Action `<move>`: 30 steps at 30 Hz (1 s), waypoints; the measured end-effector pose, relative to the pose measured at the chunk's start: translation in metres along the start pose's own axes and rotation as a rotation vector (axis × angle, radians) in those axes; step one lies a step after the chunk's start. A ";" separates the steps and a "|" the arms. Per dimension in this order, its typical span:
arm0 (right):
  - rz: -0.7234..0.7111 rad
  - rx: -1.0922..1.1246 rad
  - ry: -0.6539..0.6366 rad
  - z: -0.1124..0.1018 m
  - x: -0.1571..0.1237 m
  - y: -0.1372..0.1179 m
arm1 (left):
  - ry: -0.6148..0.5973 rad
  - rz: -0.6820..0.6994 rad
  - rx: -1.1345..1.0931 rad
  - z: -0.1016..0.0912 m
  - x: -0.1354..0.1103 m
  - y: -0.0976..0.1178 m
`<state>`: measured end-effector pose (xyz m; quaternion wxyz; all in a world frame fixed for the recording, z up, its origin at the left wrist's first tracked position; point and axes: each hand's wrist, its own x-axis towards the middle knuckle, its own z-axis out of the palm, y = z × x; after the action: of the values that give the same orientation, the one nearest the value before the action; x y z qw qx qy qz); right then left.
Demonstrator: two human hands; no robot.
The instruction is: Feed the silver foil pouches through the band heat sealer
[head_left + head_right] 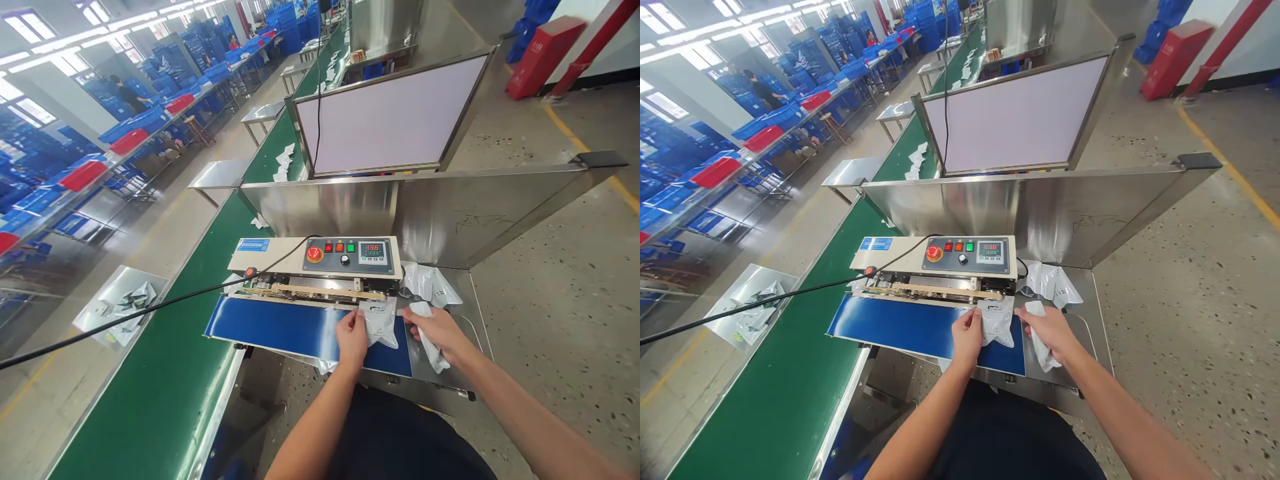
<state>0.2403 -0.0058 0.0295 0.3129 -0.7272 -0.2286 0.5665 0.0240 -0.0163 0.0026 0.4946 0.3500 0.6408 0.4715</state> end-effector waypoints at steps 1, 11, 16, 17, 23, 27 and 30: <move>-0.039 -0.013 0.028 -0.002 -0.005 0.003 | 0.063 0.105 0.063 -0.008 -0.006 0.005; -0.441 0.202 0.004 0.002 -0.054 0.022 | -0.400 0.214 0.185 0.029 -0.053 0.027; -0.410 0.005 0.081 -0.022 -0.056 0.031 | -0.414 0.095 0.077 0.035 -0.043 0.026; -0.415 -0.029 0.083 -0.026 -0.056 0.033 | -0.446 0.097 0.091 0.035 -0.042 0.026; -0.333 -0.008 0.163 -0.038 -0.041 0.041 | -0.479 0.023 0.217 0.044 -0.031 0.018; -0.128 0.217 0.146 -0.027 -0.022 0.043 | -0.295 -0.180 0.101 0.053 -0.012 0.002; -0.057 0.307 0.076 -0.010 -0.009 0.038 | -0.230 -0.238 0.010 0.050 0.002 -0.001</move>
<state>0.2468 -0.0409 0.0101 0.4448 -0.6849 -0.1479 0.5578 0.0713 -0.0019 -0.0024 0.6155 0.3255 0.6192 0.3632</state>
